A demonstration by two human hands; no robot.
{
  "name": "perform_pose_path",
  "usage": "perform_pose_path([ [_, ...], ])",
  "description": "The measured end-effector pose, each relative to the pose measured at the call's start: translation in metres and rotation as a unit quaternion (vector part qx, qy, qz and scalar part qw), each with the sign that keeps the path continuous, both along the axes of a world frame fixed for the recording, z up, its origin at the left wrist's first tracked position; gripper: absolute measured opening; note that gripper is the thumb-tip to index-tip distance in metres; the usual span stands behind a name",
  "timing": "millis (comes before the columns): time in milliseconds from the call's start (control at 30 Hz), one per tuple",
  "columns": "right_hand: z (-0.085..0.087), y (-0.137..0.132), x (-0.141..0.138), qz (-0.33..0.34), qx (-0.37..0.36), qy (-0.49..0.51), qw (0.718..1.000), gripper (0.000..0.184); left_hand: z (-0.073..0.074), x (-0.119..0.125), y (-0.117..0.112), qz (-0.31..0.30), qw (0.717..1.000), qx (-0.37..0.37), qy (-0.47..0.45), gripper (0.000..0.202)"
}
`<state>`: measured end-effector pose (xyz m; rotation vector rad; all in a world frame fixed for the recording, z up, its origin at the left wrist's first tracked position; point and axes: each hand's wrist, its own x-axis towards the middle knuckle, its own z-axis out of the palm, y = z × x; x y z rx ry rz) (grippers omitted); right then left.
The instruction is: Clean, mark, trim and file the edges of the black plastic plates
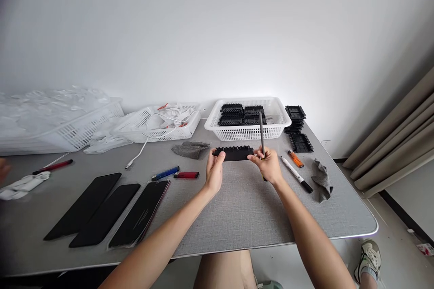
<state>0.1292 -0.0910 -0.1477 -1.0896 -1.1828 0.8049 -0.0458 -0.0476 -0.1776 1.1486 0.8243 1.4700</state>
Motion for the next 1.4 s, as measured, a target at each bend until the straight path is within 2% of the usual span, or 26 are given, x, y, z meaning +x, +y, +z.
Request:
perform_pose_path([
  [167, -0.002, 0.000, -0.002, 0.015, -0.005, -0.027, 0.999, 0.060, 0.009, -0.003, -0.001, 0.043, 0.999, 0.029, 0.001, 0.026],
  [267, -0.003, 0.000, 0.000, 0.012, 0.001, -0.025, 1.000, 0.059, 0.013, -0.004, -0.005, 0.013, 0.998, 0.050, 0.025, 0.026],
  [333, -0.003, 0.000, 0.002, 0.007, 0.007, -0.021, 1.000, 0.058, 0.016, -0.004, -0.007, -0.010, 0.995, 0.080, 0.051, 0.032],
  [433, -0.003, -0.001, 0.007, -0.004, 0.017, -0.050, 0.999, 0.058, 0.018, -0.004, -0.006, -0.001, 0.988, 0.126, 0.091, 0.037],
  [500, 0.000, -0.002, 0.011, -0.016, 0.023, -0.115, 0.993, 0.053, 0.019, -0.005, -0.004, 0.016, 0.984, 0.135, 0.113, 0.033],
  [633, 0.009, -0.006, 0.023, -0.032, 0.023, -0.289, 0.957, 0.034, 0.018, -0.009, 0.004, 0.045, 0.982, 0.132, 0.130, 0.032],
  [833, 0.013, -0.009, 0.030, -0.011, -0.001, -0.428, 0.904, 0.053, 0.010, -0.014, 0.013, 0.065, 0.973, 0.166, 0.145, 0.027],
  [1100, 0.012, -0.009, 0.025, -0.035, -0.025, -0.456, 0.889, 0.056, 0.005, -0.016, 0.013, 0.050, 0.962, 0.192, 0.187, 0.018],
  [1233, 0.012, -0.010, 0.024, -0.054, -0.040, -0.473, 0.878, 0.058, 0.007, -0.016, 0.010, 0.046, 0.958, 0.206, 0.193, 0.017],
  [1400, 0.012, -0.010, 0.023, -0.069, -0.029, -0.476, 0.876, 0.059, 0.012, -0.016, 0.006, 0.058, 0.965, 0.184, 0.179, 0.021],
])
